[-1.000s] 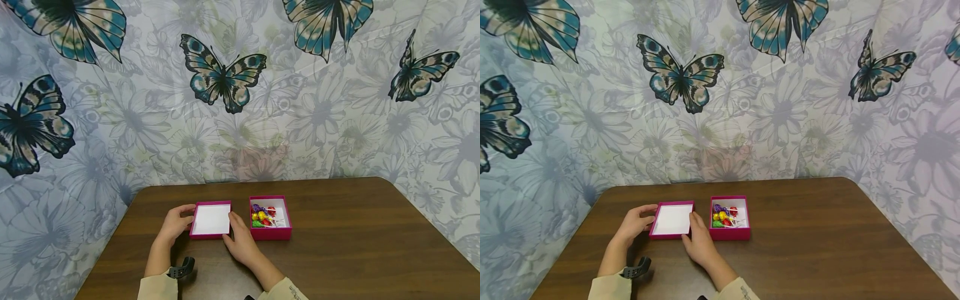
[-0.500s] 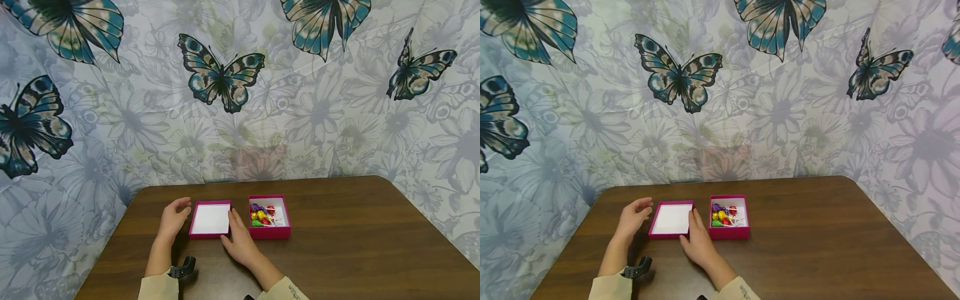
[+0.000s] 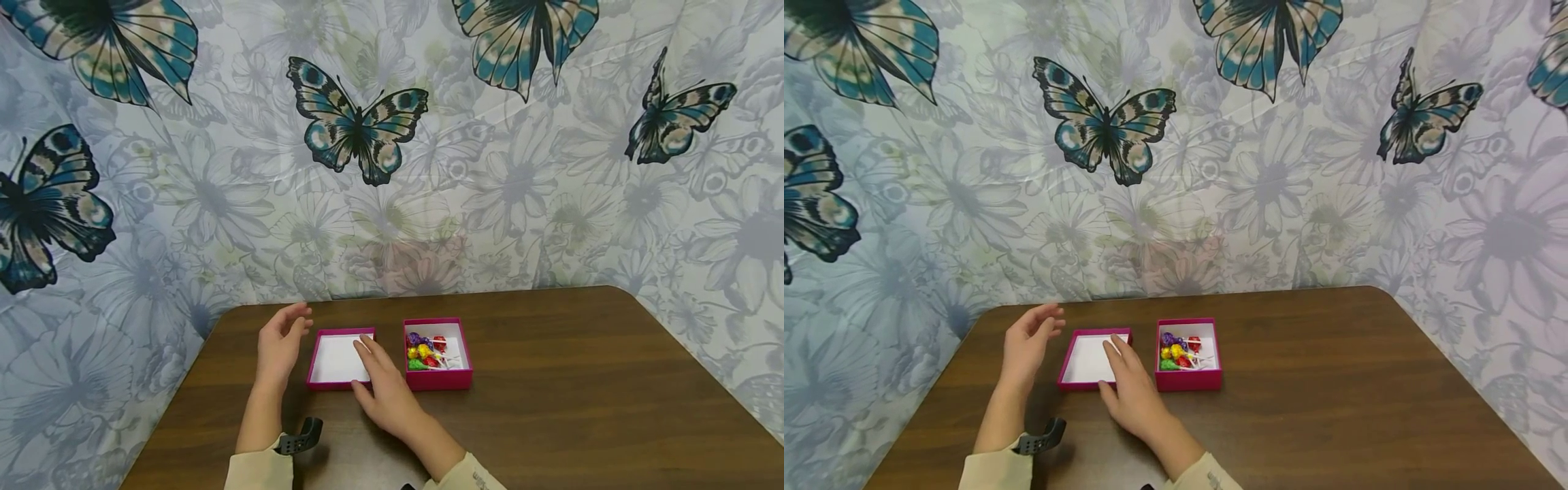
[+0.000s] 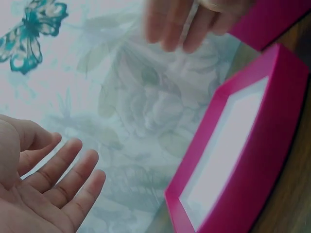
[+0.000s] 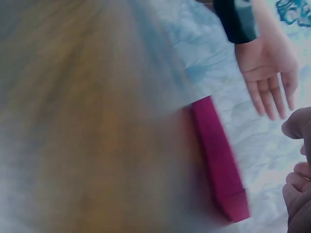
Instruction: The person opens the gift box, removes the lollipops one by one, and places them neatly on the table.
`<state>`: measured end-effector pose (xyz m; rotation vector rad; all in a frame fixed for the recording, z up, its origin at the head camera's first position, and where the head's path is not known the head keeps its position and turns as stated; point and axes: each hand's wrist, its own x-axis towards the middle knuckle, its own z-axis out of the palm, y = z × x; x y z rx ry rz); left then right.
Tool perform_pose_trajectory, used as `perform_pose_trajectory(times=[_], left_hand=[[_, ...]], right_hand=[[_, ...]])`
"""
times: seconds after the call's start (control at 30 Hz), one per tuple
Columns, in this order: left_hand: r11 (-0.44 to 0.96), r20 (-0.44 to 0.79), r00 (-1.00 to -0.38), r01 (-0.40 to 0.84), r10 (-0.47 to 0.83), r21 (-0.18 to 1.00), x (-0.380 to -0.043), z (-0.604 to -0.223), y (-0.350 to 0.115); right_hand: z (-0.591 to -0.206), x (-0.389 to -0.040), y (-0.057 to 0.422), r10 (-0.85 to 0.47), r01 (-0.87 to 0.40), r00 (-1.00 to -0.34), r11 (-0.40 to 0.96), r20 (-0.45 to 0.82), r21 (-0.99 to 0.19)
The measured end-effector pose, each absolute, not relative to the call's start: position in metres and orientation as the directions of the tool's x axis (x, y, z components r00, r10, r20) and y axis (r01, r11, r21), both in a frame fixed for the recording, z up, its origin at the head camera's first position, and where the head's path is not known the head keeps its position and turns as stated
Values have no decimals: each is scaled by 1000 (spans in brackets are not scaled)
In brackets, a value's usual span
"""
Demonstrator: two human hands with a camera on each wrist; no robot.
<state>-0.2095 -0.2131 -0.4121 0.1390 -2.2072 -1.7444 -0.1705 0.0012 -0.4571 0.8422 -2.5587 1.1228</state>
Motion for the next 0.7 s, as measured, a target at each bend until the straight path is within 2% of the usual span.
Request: perform_pose_trajectory(times=[0.23, 0.5, 0.7], left_hand=[[242, 223, -951, 169, -216, 955, -207, -403, -196], [226, 212, -972, 186, -98, 956, -206, -402, -175], [247, 225, -973, 230, 46, 941, -206, -405, -154]], right_hand=[[-426, -172, 16, -387, -641, -767, 424, 512, -639], [-395, -179, 45, -280, -696, -709, 426, 647, -578], [-384, -187, 70, -232, -659, -735, 463, 637, -592]])
